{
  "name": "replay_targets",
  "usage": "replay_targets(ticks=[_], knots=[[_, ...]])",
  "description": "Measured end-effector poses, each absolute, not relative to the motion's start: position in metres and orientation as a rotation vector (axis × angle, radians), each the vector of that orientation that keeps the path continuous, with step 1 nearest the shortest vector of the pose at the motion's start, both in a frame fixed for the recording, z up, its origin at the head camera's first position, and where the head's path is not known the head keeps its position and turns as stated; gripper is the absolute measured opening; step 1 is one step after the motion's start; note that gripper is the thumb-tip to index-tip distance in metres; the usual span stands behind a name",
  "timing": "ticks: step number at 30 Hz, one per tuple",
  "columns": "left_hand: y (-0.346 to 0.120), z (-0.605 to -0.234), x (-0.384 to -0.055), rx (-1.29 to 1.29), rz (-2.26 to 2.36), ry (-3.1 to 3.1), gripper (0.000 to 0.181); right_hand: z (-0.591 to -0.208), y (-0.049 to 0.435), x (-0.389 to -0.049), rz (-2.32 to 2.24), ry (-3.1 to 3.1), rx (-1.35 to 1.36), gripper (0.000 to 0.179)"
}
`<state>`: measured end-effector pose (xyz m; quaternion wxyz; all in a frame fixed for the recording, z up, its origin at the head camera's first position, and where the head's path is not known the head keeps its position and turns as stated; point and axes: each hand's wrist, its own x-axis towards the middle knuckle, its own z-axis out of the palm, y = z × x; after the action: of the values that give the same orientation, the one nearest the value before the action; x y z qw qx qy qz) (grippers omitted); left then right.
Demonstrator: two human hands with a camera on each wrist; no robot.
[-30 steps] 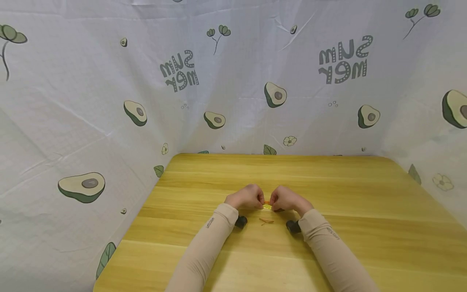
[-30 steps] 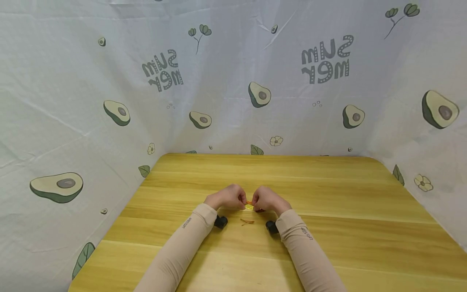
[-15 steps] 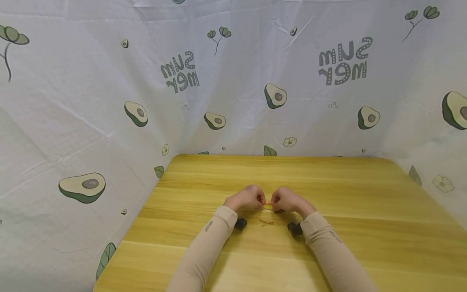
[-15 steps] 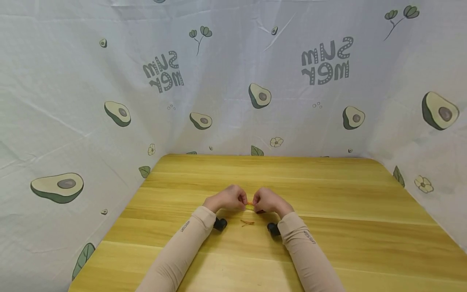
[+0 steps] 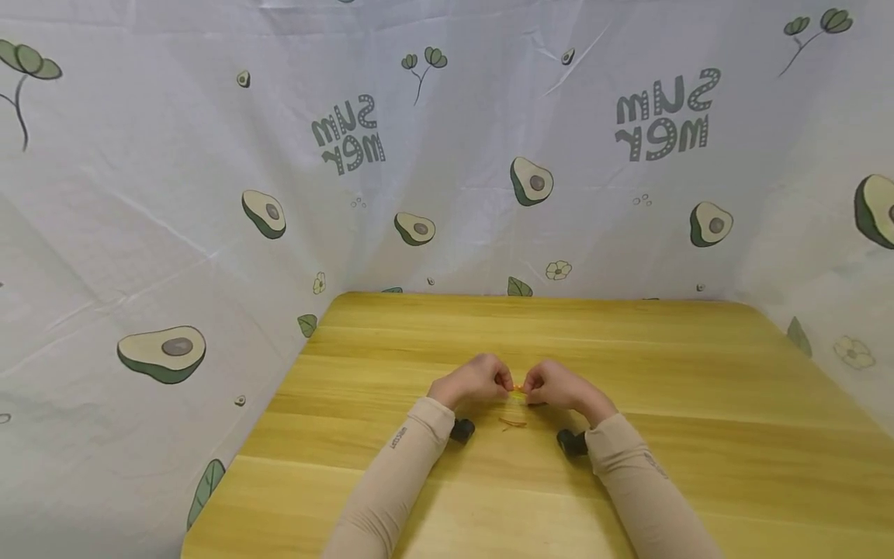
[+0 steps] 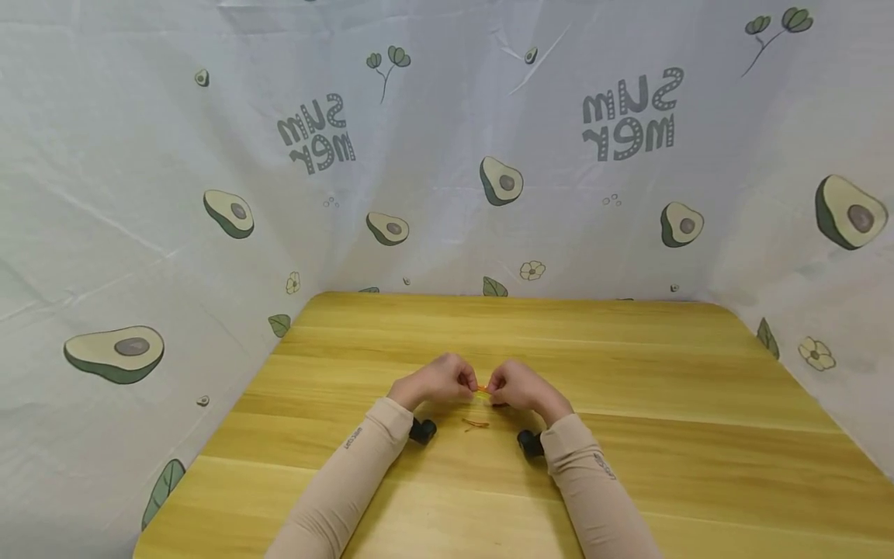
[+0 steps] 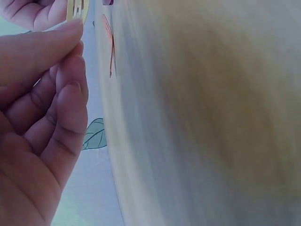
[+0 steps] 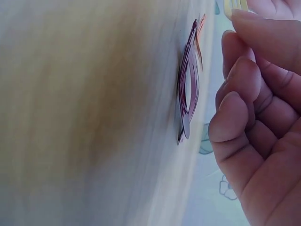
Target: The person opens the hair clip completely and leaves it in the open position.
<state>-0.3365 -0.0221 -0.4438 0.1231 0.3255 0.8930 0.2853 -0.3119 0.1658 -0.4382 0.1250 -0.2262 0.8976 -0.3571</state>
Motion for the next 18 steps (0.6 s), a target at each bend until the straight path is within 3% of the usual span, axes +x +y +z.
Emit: replay_targets(ticks=[18], knots=[[-0.026, -0.432, -0.324, 1.003, 0.917, 2.564, 0.004, -0.428, 0.173, -0.301, -1.147, 2.506, -0.675, 0.005]])
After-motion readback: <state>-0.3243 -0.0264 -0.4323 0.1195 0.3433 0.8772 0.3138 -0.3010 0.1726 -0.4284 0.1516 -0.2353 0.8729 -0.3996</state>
